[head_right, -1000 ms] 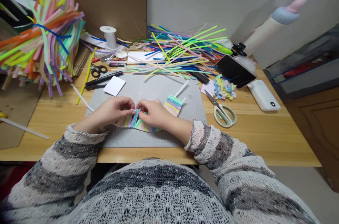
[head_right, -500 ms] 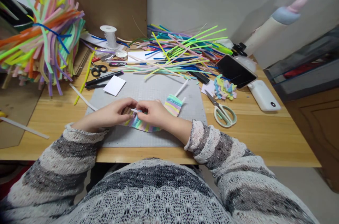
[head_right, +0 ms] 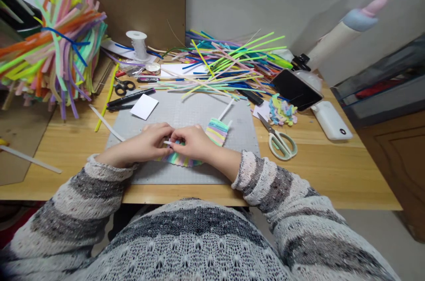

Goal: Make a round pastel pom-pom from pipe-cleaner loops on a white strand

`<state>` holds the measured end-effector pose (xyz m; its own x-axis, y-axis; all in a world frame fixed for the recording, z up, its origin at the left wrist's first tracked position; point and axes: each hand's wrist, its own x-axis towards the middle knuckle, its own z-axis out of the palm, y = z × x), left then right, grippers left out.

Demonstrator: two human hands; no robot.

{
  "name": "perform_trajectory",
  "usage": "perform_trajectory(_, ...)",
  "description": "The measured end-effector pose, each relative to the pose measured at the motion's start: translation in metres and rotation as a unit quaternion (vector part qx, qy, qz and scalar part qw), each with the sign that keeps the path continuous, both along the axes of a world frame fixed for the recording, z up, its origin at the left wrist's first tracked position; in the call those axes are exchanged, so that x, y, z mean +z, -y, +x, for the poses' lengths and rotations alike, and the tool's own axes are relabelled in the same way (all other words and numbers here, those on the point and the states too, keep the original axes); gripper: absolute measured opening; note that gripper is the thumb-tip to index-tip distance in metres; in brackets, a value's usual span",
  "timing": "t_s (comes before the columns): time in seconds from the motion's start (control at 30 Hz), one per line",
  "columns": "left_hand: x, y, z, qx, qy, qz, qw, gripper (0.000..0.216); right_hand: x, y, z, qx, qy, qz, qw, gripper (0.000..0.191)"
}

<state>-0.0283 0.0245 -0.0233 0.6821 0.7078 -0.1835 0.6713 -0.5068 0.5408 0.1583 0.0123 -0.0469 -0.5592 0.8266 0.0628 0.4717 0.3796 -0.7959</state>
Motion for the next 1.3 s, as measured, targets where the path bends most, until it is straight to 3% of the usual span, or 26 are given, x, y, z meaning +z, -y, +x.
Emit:
perform_trajectory(0.2, -0.003, 0.0, -0.001, -0.004, -0.001, -0.007, 1.0, 0.029, 0.001, 0.001, 0.001, 0.012, -0.048, 0.005, 0.999, 0.007)
perform_trajectory(0.43, -0.006, -0.001, -0.003, -0.006, 0.005, -0.009, 1.0, 0.031, 0.005, 0.004, 0.002, 0.005, 0.008, 0.024, 1.0, 0.006)
perform_trajectory(0.7, -0.007, -0.007, -0.002, 0.027, 0.068, -0.047, 0.996, 0.018, 0.001, 0.001, 0.002, 0.016, -0.079, 0.046, 0.996, 0.006)
perform_trajectory(0.93, 0.009, -0.003, -0.008, 0.064, 0.093, -0.126, 0.986, 0.024, 0.003, 0.001, 0.003, -0.014, -0.027, 0.03, 0.999, 0.005)
perform_trajectory(1.3, 0.004, -0.004, -0.006, 0.087, 0.116, -0.173, 0.974, 0.02, 0.002, 0.0, 0.002, 0.001, -0.016, 0.036, 0.999, 0.007)
